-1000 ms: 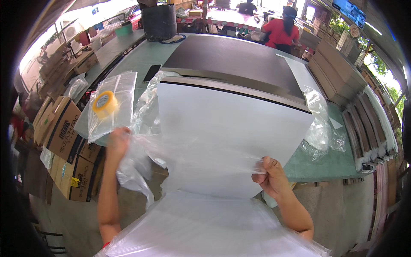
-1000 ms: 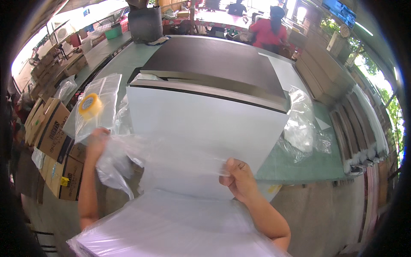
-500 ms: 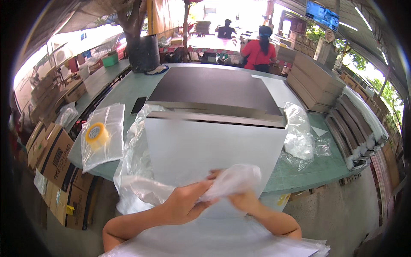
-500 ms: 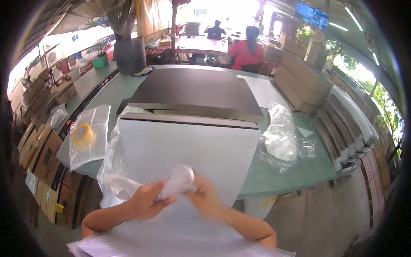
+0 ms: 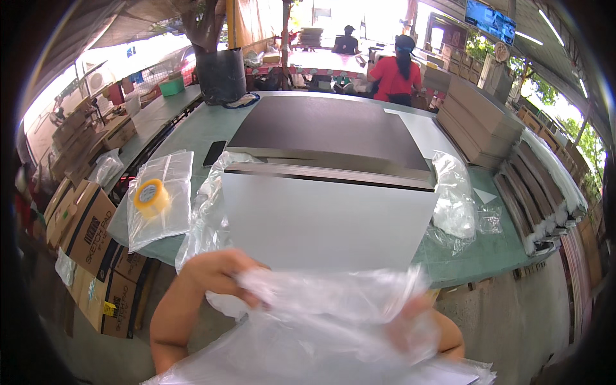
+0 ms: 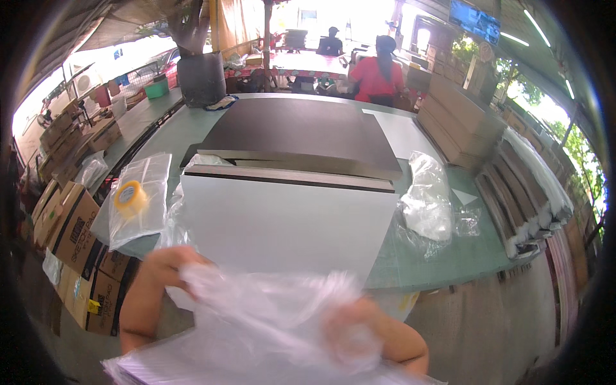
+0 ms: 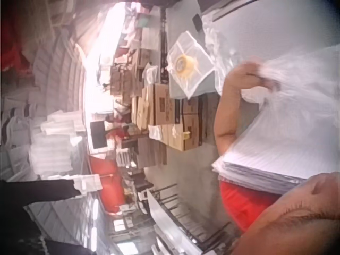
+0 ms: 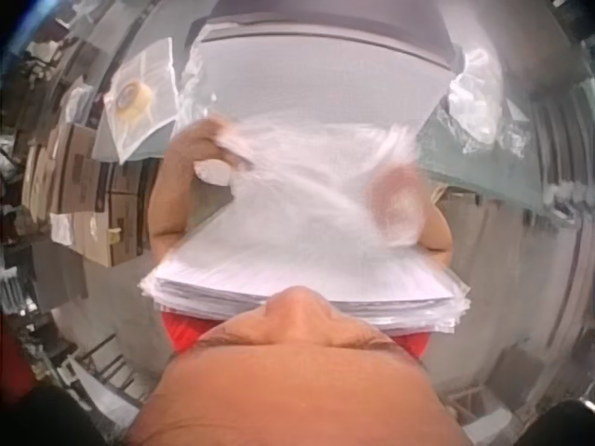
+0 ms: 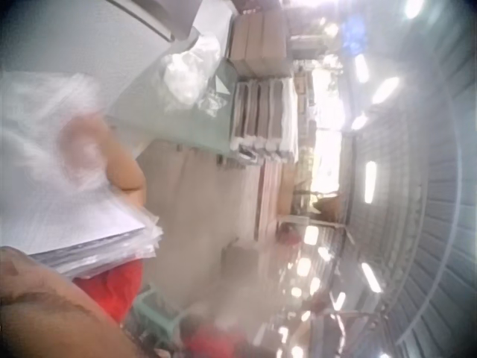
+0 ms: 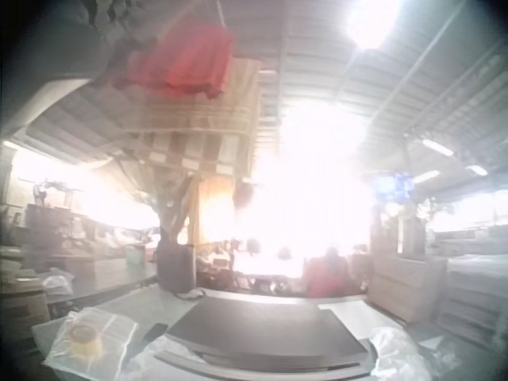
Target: The person wraps rectangular panels with plastic film. They pull a sheet of film from a roll, place it over a panel, and smooth it down. The person repeats this process for multiple panels, handling them one at a time.
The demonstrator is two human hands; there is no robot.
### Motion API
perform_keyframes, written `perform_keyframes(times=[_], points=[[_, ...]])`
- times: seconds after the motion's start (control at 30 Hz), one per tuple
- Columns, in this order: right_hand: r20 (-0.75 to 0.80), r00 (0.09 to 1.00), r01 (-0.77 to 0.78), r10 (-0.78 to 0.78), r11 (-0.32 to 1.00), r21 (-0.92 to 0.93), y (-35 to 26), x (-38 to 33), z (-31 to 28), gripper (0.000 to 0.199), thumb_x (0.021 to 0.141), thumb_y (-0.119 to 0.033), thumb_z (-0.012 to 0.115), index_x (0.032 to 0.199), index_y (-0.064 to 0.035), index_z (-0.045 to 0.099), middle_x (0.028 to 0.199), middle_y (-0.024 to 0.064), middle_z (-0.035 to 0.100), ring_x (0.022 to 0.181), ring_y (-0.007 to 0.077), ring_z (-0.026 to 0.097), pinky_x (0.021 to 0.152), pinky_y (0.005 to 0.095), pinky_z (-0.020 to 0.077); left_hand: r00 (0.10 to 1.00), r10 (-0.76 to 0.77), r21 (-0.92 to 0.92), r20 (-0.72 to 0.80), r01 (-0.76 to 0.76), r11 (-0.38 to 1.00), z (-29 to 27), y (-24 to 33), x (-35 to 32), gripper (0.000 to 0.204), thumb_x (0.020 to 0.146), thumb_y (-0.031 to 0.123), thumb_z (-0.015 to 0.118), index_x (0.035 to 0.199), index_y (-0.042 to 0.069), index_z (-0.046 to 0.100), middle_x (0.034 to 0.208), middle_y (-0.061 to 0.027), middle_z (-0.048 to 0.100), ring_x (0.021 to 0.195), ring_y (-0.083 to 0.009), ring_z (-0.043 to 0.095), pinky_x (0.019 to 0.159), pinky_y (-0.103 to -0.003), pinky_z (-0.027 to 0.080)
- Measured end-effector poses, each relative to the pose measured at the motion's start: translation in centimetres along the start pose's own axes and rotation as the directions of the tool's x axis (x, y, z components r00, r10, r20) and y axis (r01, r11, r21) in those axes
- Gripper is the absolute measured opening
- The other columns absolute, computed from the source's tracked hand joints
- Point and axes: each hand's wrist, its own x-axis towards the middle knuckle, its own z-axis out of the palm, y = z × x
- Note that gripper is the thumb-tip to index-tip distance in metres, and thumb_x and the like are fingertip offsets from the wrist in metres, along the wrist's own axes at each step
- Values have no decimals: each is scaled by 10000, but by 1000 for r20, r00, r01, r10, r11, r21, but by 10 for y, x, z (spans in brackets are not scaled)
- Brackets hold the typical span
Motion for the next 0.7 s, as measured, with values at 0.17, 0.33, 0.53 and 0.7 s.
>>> perform_keyframes(times=[0.17,0.33,0.53,0.7], points=[[-634,659,-752,404,341,-565,-15,-15,18,527,782,-490,420,1040,-38,503,1017,129,550,976,292,498,831,362,396,822,-396,330,409,272,904,29,60,37,376,831,195,455,1148,5,390,769,-147,590,725,-278,578,615,-366,459],[-589,753,-638,294,546,-543,-88,-59,35,399,764,-307,483,1016,2,496,978,168,546,923,309,505,806,393,390,524,-762,787,-381,616,31,19,-27,-46,165,644,126,529,779,41,568,654,-137,547,635,-279,556,527,-383,445],[-729,674,-603,-123,478,-638,-62,-67,6,268,704,-180,547,852,44,543,835,207,569,830,326,546,722,377,431,870,-408,948,-275,315,32,58,55,25,115,670,114,487,751,45,531,718,-108,535,675,-207,534,597,-359,458],[-894,437,-893,101,172,-417,-87,-62,12,261,707,-238,567,814,1,569,852,171,580,858,306,546,807,461,365,757,-628,719,-179,537,442,49,26,23,199,700,139,472,847,11,510,755,-113,586,631,-237,596,549,-392,470]])
